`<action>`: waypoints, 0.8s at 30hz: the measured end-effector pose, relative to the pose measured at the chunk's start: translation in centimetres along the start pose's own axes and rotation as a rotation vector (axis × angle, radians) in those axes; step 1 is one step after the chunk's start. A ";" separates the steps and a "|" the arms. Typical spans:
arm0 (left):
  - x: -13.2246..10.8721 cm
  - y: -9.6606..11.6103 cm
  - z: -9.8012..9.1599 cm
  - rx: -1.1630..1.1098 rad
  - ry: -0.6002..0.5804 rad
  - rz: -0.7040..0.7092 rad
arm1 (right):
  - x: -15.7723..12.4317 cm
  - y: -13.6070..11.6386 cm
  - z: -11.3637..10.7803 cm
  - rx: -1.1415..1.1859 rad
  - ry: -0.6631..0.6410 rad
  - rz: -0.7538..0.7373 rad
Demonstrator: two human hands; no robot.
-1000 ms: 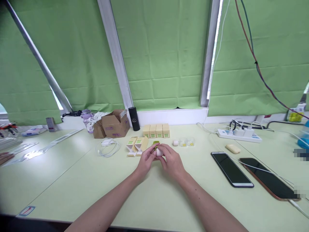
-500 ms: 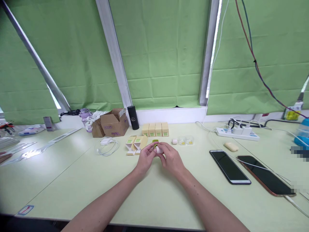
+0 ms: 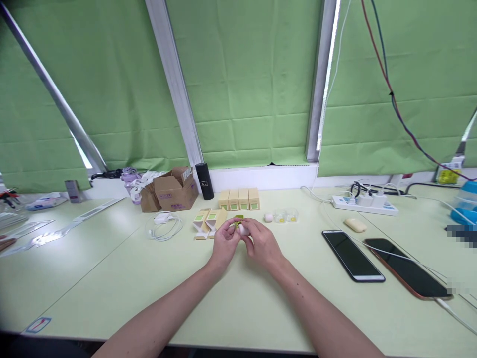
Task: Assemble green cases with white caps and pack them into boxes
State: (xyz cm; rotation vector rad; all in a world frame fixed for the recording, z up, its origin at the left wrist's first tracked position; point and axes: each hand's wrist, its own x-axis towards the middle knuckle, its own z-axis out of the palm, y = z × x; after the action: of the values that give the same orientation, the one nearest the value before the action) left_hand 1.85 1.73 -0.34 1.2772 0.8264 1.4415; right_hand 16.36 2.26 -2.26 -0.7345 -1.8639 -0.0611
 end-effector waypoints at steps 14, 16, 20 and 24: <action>-0.1 -0.7 -1.4 -0.019 -0.215 0.044 | -0.5 -0.1 0.1 0.075 -0.026 0.140; 0.0 -1.0 -1.4 -0.019 -0.210 0.043 | -0.6 -0.2 0.2 0.074 -0.026 0.138; 0.2 -1.3 -1.3 -0.010 -0.183 0.042 | -0.7 -0.3 0.2 0.075 -0.045 0.106; 0.2 -1.0 -1.3 -0.017 -0.184 0.043 | -0.7 -0.4 0.1 0.078 -0.052 0.101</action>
State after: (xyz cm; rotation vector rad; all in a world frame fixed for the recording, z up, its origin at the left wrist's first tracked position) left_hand 0.88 2.34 -1.51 1.3988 0.6666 1.3382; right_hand 16.19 1.70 -2.77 -0.7810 -1.8652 0.0953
